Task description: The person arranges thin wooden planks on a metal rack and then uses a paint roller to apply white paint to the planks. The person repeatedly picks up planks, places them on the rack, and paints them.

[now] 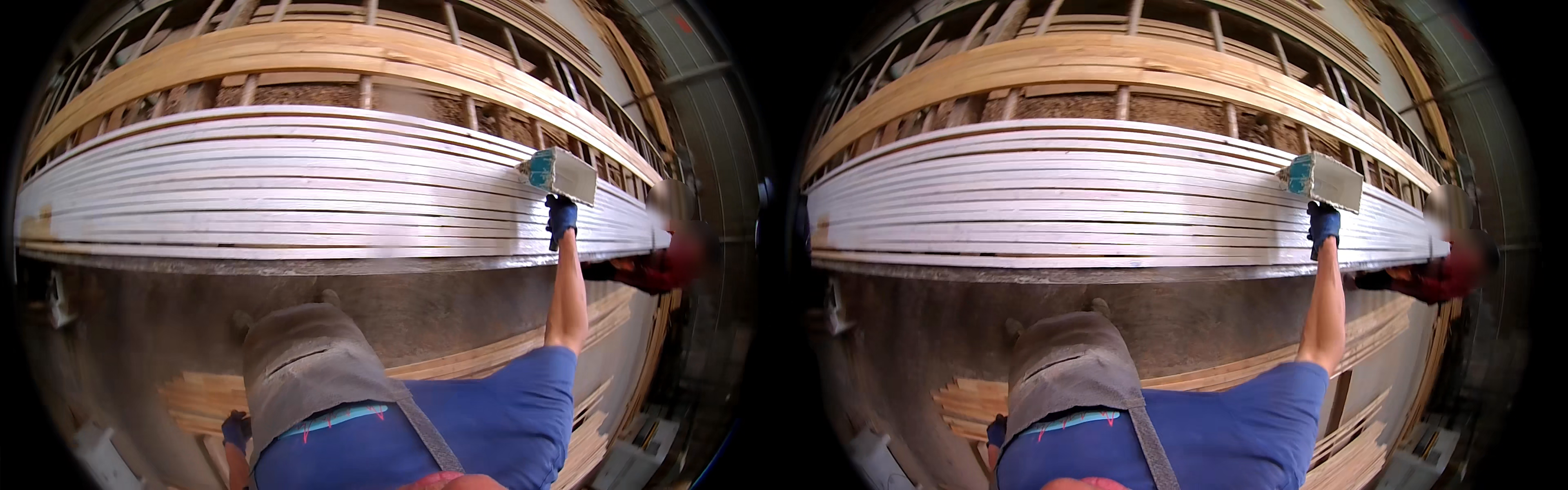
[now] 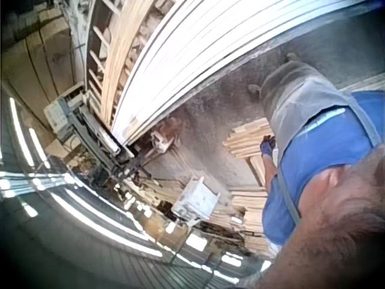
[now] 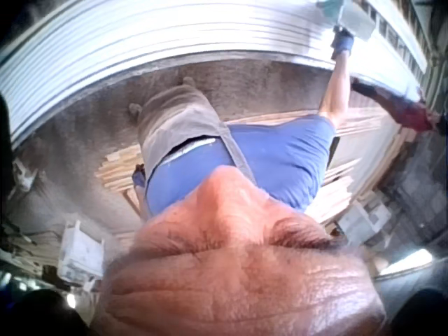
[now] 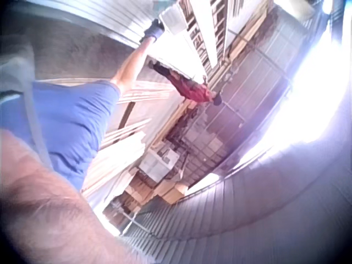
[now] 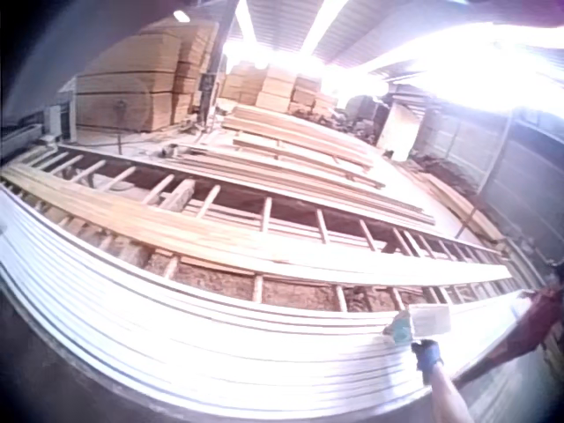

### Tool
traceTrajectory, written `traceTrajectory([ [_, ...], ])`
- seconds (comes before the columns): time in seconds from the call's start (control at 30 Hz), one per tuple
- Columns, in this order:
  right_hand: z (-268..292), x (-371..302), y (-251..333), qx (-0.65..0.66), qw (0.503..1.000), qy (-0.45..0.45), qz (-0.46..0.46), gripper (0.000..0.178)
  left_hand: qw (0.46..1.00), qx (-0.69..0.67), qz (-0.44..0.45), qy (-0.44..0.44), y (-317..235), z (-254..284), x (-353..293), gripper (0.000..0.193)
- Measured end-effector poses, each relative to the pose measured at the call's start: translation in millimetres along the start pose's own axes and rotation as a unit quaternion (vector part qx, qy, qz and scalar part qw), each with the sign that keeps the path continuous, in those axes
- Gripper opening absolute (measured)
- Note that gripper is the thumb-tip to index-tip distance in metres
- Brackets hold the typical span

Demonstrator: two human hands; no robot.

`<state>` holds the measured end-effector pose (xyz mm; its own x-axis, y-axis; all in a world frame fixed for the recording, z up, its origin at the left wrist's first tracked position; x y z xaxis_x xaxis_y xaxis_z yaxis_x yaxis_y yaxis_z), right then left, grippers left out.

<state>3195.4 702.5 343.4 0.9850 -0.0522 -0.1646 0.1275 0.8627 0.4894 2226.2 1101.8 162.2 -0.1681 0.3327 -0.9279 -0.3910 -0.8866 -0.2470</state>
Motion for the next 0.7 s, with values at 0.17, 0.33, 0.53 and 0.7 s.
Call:
traceTrajectory([
  [0.17,-71,-17,45,-0.098,0.991,0.079,0.055,0.029,0.989,-0.111,0.016,0.098,-12,-8,22,0.037],
  [0.33,-163,-62,131,-0.082,0.961,0.079,0.253,0.041,0.979,-0.184,-0.009,0.092,-52,-43,46,0.031],
  [0.53,-222,-154,318,-0.021,0.936,0.177,0.305,0.029,0.987,-0.139,-0.002,0.078,-54,-16,39,0.038],
  [0.7,-284,-284,455,0.237,0.855,0.308,0.344,0.013,0.974,-0.225,-0.010,-0.023,-14,80,15,0.035],
])
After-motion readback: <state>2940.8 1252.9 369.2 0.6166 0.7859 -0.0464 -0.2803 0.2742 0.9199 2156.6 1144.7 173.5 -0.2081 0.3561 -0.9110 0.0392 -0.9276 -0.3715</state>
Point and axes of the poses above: each hand's wrist, its own x-axis towards the middle knuckle, its own z-axis out of the back of the hand, y = z × x, the point moved 1 cm from there along x, towards the middle knuckle, and after that the axes turned 7 degrees about -x, right-handed, at the moved point
